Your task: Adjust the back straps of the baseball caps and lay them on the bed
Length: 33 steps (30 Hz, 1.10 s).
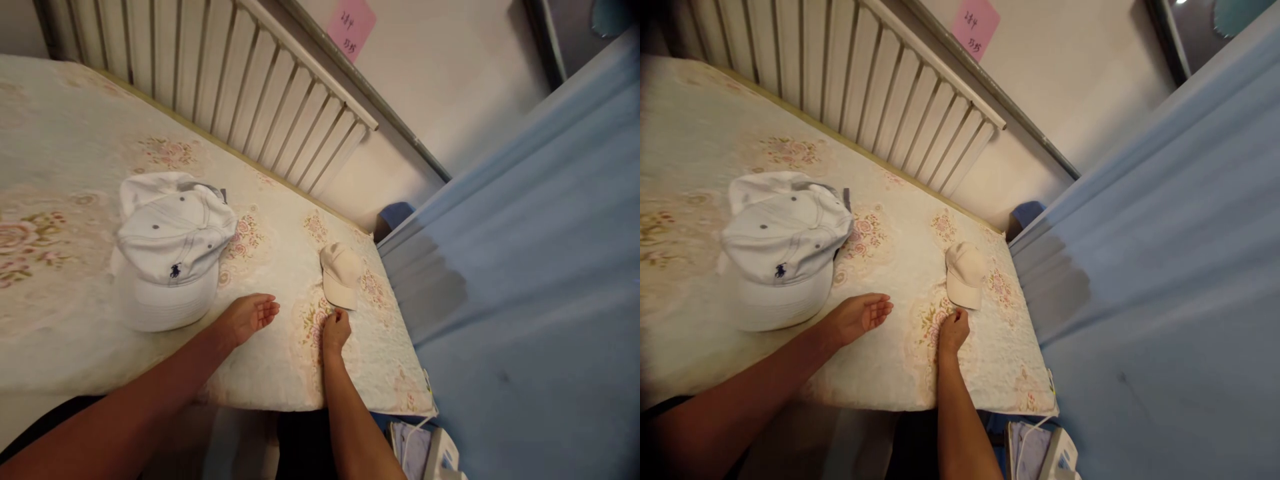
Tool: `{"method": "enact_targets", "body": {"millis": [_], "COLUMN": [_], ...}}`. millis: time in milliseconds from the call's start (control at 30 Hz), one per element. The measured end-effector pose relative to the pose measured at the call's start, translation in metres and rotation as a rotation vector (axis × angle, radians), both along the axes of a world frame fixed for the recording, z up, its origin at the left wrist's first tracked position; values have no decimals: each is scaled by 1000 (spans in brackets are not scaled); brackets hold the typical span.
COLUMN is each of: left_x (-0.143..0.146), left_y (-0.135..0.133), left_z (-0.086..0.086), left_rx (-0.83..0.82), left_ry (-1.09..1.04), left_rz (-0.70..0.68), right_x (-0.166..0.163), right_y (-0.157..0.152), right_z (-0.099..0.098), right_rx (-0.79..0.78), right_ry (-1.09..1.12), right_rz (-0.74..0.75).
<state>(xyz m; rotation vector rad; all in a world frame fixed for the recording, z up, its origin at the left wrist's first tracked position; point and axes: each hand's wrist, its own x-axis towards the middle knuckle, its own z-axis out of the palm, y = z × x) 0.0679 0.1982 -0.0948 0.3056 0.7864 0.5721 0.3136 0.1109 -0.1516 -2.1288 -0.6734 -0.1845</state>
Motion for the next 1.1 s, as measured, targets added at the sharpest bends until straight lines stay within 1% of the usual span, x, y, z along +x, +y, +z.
{"method": "enact_targets", "body": {"millis": [167,500,667,867,1000,1100], "left_x": [-9,-24,-30,-33,-34,-35], "left_y": [2,7,8,9,7,3], "left_z": [-2,1,2,1,3,9], "left_rx": [3,-9,-5,17,95,230], "left_ry": [-32,-66,-58,-28,15,92], "left_rz": [1,36,52,58,69,128], "right_x": [-2,-3,-1,-1,-6,-20], "right_y": [-1,-4,-5,-7,-9,-7], "right_z": [1,1,-2,-2,1,3], "right_rx": [-17,-69,-78,-75,-69,-56], "right_ry": [-26,-54,-66,-66,-50,-38], "right_rz": [10,22,26,65,115,201]}}
